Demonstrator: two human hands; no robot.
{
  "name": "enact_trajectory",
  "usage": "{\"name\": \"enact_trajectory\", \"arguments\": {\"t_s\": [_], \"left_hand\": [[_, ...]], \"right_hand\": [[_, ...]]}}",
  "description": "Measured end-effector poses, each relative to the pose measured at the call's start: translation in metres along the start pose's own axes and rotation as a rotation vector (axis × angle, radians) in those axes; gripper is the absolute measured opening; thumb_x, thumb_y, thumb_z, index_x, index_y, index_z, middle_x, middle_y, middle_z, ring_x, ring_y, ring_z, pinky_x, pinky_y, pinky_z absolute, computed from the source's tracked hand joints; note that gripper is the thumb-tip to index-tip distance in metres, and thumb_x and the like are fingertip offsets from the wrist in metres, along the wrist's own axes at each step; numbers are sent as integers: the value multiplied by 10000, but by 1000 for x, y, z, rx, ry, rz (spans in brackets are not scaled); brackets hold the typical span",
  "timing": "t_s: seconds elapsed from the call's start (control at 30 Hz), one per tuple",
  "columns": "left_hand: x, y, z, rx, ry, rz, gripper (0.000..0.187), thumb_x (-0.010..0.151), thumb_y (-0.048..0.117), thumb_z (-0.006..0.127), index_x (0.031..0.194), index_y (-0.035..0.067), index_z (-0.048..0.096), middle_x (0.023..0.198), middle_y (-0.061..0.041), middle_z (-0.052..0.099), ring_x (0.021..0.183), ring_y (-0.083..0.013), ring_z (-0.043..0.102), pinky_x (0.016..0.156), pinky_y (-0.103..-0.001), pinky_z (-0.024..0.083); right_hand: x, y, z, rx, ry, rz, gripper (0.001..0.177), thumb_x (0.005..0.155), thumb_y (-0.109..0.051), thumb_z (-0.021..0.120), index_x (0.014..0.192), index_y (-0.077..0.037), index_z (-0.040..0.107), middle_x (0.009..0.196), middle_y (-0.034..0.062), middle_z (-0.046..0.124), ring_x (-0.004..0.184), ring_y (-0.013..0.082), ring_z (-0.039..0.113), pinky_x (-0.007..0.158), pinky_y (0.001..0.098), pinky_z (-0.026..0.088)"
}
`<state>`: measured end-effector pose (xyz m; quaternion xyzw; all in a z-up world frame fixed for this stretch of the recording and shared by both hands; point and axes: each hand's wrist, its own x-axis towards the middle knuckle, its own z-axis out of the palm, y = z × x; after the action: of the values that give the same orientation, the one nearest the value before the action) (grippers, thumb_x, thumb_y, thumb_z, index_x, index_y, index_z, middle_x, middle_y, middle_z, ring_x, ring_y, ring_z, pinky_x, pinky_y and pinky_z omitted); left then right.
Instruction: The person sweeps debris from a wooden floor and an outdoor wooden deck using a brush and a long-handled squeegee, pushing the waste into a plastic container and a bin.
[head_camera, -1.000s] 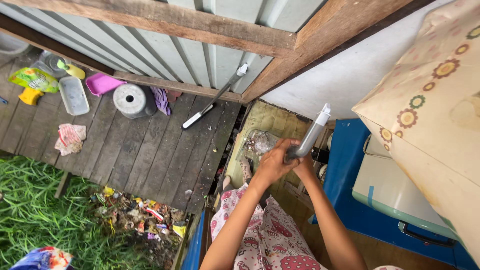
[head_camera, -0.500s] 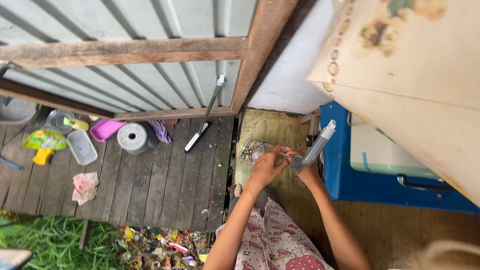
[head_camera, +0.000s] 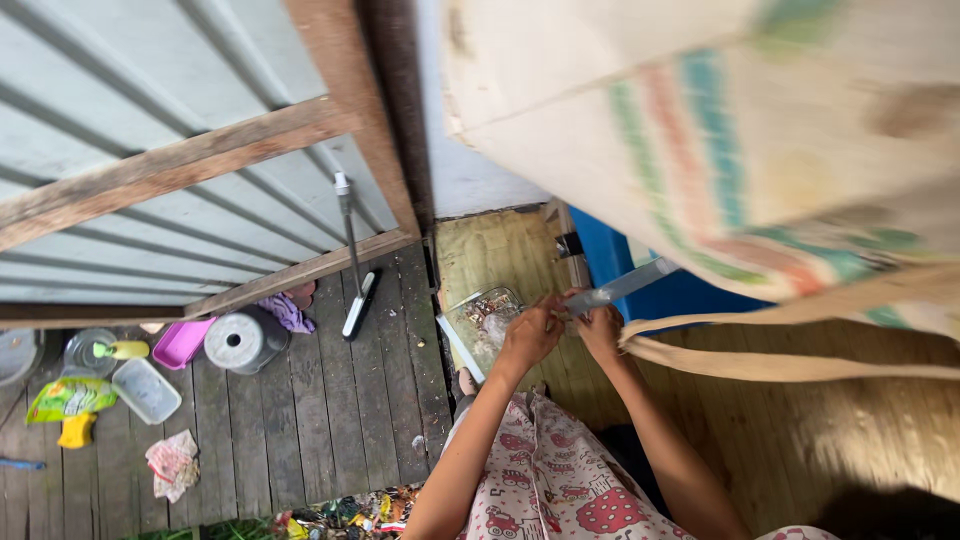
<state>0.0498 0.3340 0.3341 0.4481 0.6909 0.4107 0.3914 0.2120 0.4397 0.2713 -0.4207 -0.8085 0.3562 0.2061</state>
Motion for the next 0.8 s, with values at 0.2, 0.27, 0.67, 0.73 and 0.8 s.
{"name": "enact_trajectory", "arguments": {"t_s": [0.2,0.27,0.67,0.73,0.8], "left_hand": [[1,-15,79,197,262,407,426,831,119,690,1246,47,623,1244,-241,664,1112,-414,656,904,-463,558],[-4,-17,104,208,106,262,423,867,154,696,1269,58,605,1203,-216,686,1095,-406,668,909,-472,554],[-24,39,175,257,-291,220,626,878,193,683,1453,71,466,1278,-223,647,1126,-419,645,904,-493,532],[-24,47,186,282,-329,277,628,890,205,687,1459,57,465,1293,-235,636,1133,-428,636,918,-495,526],[-24,54,200,299,-431,228,590,913,239,653,1446,56,478,1330,-209,641,1098,-420,653,910,-489,523]], "right_hand": [[-44,61,-22,158,121,4,247,929,-178,667,1139,-48,679,989,104,705,839,225,661,699,367,517],[-59,73,-30,252,139,-46,266,967,-233,671,1146,-37,670,981,106,690,814,217,643,686,367,509],[-118,20,-167,-321,103,217,387,932,-426,703,837,-50,704,701,144,670,652,318,651,633,441,497],[-128,13,-188,-319,200,166,365,896,-401,719,856,-40,688,753,145,697,695,345,664,618,466,510],[-139,14,-207,-380,68,357,374,891,-394,726,840,-30,655,772,144,689,761,338,682,659,464,534]]}}
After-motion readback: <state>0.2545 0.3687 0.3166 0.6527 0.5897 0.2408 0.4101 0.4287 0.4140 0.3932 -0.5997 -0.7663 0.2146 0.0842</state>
